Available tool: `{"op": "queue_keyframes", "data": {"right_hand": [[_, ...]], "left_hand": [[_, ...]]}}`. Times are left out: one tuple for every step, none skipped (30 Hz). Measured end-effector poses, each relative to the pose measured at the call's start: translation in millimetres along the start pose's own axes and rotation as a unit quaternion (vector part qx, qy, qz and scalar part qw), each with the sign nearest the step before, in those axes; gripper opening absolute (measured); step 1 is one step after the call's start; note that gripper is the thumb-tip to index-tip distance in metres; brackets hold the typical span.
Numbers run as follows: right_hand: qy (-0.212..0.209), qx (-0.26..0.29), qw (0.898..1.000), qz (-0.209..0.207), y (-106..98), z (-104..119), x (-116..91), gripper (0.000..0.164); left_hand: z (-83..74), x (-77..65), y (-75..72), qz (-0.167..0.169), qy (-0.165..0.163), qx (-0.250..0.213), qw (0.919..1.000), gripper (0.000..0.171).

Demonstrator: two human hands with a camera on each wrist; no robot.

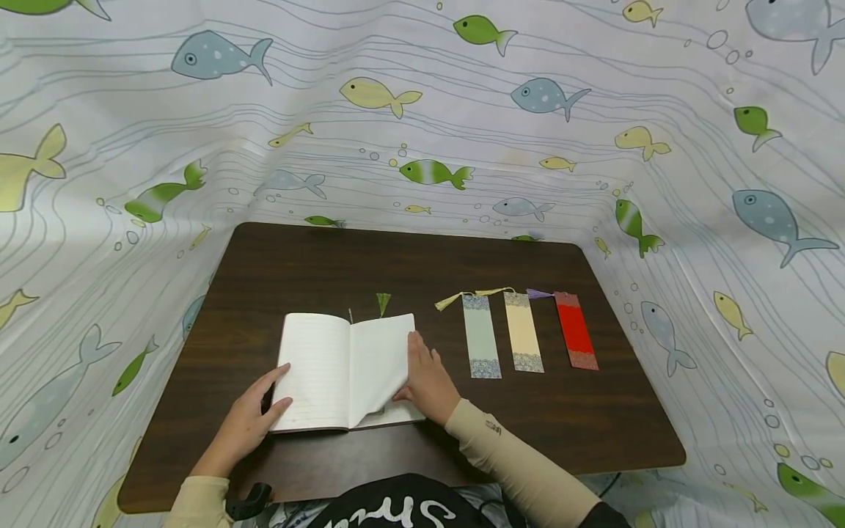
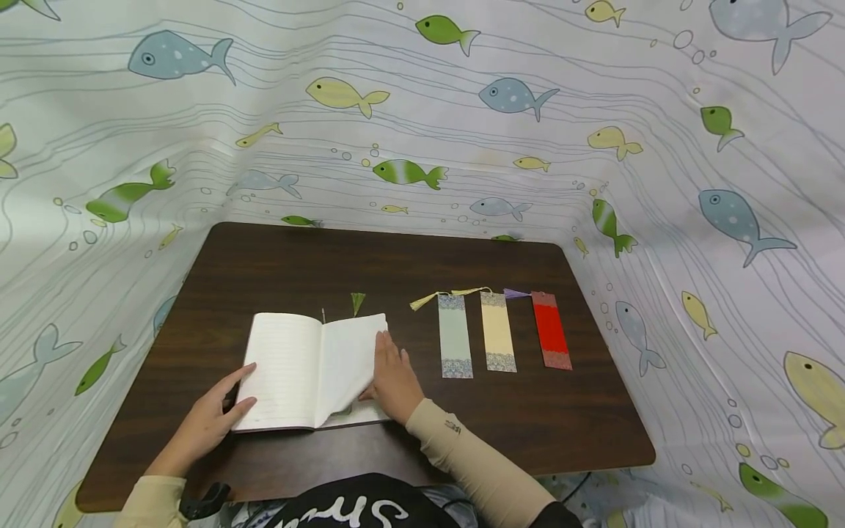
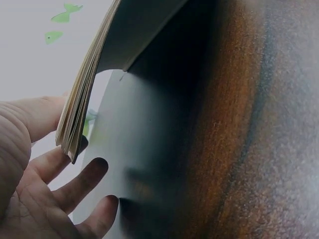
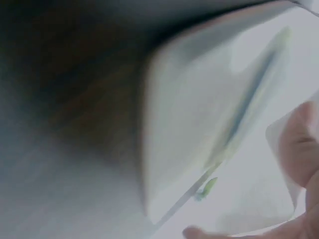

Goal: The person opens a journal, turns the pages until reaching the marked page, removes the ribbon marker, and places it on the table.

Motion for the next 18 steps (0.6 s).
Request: {"op": "queue_keyframes", "data": {"right_hand": [[0.010,0.053,0.999,0.009,-1.8,2.9,1.7,0.115],[0.020,0.103,0.994,0.019,-4.1,6.1,3.3,0.118],[0.030,0.155,0.987,0.028,-6.3,9.4,4.4,0.121],[0.041,0.201,0.978,0.038,-8.0,12.7,5.1,0.123],[0.049,0.238,0.969,0.047,-9.6,16.1,5.5,0.124],[0.056,0.267,0.961,0.055,-10.8,19.3,5.7,0.124],[0.056,0.289,0.954,0.064,-11.6,22.9,5.9,0.122],[0.049,0.303,0.948,0.078,-11.8,26.7,5.9,0.119],[0.037,0.313,0.944,0.094,-11.5,30.5,5.8,0.116],[0.022,0.319,0.941,0.112,-11.4,34.5,5.8,0.112],[0.002,0.317,0.940,0.128,-10.8,38.5,5.9,0.107],[-0.020,0.312,0.939,0.144,-10.5,42.6,5.9,0.102],[-0.044,0.308,0.937,0.161,-10.6,47.1,5.8,0.098],[-0.066,0.293,0.938,0.174,-10.0,51.3,6.0,0.094],[-0.088,0.276,0.940,0.182,-9.6,55.2,6.2,0.091],[-0.102,0.262,0.941,0.190,-9.2,59.1,6.4,0.088],[-0.115,0.246,0.942,0.196,-7.9,62.4,6.3,0.084],[-0.124,0.235,0.943,0.202,-7.0,65.5,6.4,0.081]], "left_hand": [[0.1,0.1,-0.1,-0.001,0.002,0.001,1.0000,0.064],[0.1,0.3,-0.3,-0.002,0.004,0.004,1.0000,0.063],[0.3,0.4,-0.5,-0.003,0.006,0.005,1.0000,0.062],[0.3,0.2,-0.6,-0.003,0.006,0.007,1.0000,0.062],[0.3,0.0,-0.7,-0.003,0.005,0.008,1.0000,0.062],[0.2,-0.2,-0.8,-0.003,0.005,0.007,1.0000,0.062],[0.4,-0.3,-0.9,-0.004,0.005,0.008,0.9999,0.062],[0.3,-0.5,-1.0,-0.005,0.006,0.008,0.9999,0.061],[0.4,-0.7,-1.1,-0.006,0.006,0.008,0.9999,0.061],[0.2,-0.9,-1.2,-0.007,0.007,0.007,0.9999,0.061],[-0.1,-1.0,-1.4,-0.007,0.007,0.006,0.9999,0.061],[-0.4,-1.2,-1.4,-0.007,0.007,0.006,0.9999,0.061],[-0.7,-1.2,-1.7,-0.006,0.006,0.005,0.9999,0.061],[-1.2,-1.3,-1.9,-0.006,0.004,0.005,1.0000,0.061],[-1.5,-1.4,-2.1,-0.006,0.003,0.004,1.0000,0.061],[-2.1,-1.4,-2.4,-0.006,0.001,0.003,1.0000,0.061],[-2.4,-1.5,-2.7,-0.005,-0.002,-0.001,1.0000,0.060],[-3.0,-1.8,-3.2,-0.005,-0.004,-0.007,1.0000,0.058]]}}
Point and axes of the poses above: each hand's wrist, its own x-axis towards the middle knuckle, its own y-axis out of the palm, z = x × y, the point moved 2 cm from there along x, towards the middle knuckle, and after that the axes turned 7 degrees about y, right-handed, at the moved point
